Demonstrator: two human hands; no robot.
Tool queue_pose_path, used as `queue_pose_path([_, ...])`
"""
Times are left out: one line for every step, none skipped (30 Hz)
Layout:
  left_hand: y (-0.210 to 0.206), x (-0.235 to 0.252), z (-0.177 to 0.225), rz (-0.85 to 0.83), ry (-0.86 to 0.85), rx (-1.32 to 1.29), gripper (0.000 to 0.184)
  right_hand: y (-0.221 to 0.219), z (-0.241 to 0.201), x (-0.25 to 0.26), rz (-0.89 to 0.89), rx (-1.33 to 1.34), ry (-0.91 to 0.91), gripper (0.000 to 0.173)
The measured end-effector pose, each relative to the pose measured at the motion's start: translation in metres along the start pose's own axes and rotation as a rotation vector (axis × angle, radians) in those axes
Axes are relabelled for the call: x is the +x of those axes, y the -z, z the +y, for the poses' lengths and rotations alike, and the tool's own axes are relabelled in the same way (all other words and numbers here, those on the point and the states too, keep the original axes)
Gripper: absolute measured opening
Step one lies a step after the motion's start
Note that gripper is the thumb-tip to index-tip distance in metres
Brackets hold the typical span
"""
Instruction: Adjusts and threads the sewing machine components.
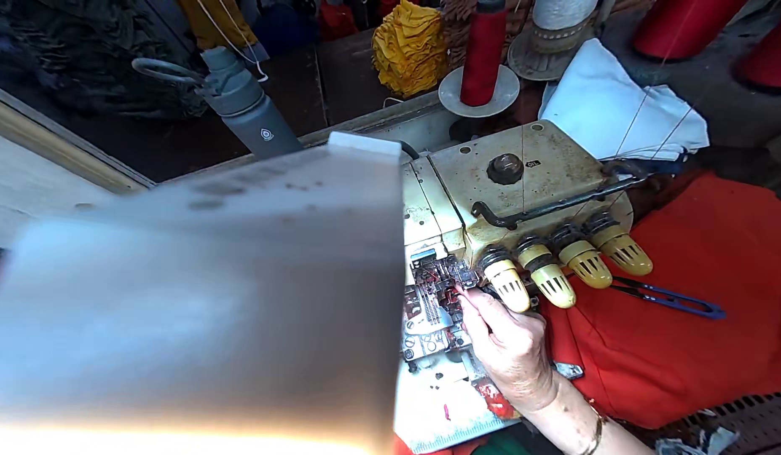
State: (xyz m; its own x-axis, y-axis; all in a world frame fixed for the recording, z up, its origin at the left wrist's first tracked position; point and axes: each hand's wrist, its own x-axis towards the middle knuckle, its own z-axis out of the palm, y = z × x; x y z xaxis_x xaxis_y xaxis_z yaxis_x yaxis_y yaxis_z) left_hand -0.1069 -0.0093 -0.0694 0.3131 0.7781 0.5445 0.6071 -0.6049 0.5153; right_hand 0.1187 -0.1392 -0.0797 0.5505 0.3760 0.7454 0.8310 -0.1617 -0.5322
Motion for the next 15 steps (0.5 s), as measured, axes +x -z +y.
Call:
queue_pose_path([-0.001,-0.001,-0.002,0.000,0.008,-0.009,0.015,-0.003,0.000,0.001,0.017,-0.015,0.008,0.021])
queue_pose_path([-0.002,-0.001,-0.006,0.006,0.012,-0.018,0.015,-0.005,-0.001,0.002,0.029,-0.021,0.008,0.021])
queue_pose_path([-0.003,-0.002,-0.011,0.011,0.012,-0.024,0.015,-0.007,-0.002,0.003,0.044,-0.019,0.004,0.021])
queue_pose_path([-0.003,-0.003,-0.012,0.013,0.007,-0.023,0.015,-0.009,-0.002,0.004,0.061,-0.021,0.001,0.022])
queue_pose_path([-0.003,-0.003,-0.013,0.013,0.008,-0.022,0.015,-0.011,-0.003,0.005,0.077,-0.028,0.000,0.023])
queue_pose_path([-0.004,-0.003,-0.013,0.012,0.011,-0.022,0.015,-0.013,-0.004,0.006,0.092,-0.035,0.002,0.023])
queue_pose_path([-0.004,-0.004,-0.014,0.010,0.010,-0.021,0.015,-0.014,-0.005,0.006,0.101,-0.040,0.004,0.023])
queue_pose_path([-0.004,-0.004,-0.014,0.007,0.009,-0.024,0.015,-0.014,-0.005,0.007,0.107,-0.046,0.006,0.023])
queue_pose_path([-0.004,-0.004,-0.015,0.006,0.010,-0.027,0.015,-0.015,-0.004,0.007,0.114,-0.050,0.008,0.023])
queue_pose_path([-0.003,-0.005,-0.016,0.004,0.012,-0.030,0.015,-0.015,-0.004,0.007,0.118,-0.053,0.006,0.023])
queue_pose_path([-0.004,-0.005,-0.017,0.007,0.008,-0.028,0.015,-0.015,-0.004,0.007,0.124,-0.055,0.006,0.023])
queue_pose_path([-0.004,-0.005,-0.016,0.014,0.001,-0.023,0.015,-0.016,-0.004,0.007,0.128,-0.053,0.007,0.023])
queue_pose_path([-0.004,-0.004,-0.015,0.015,-0.003,-0.014,0.015,-0.016,-0.004,0.006,0.133,-0.050,0.008,0.023])
queue_pose_path([-0.004,-0.004,-0.012,0.022,-0.008,-0.003,0.014,-0.016,-0.004,0.006,0.133,-0.045,0.008,0.022])
queue_pose_path([-0.005,-0.004,-0.014,0.026,-0.015,0.004,0.015,-0.015,-0.004,0.006,0.123,-0.039,0.004,0.022])
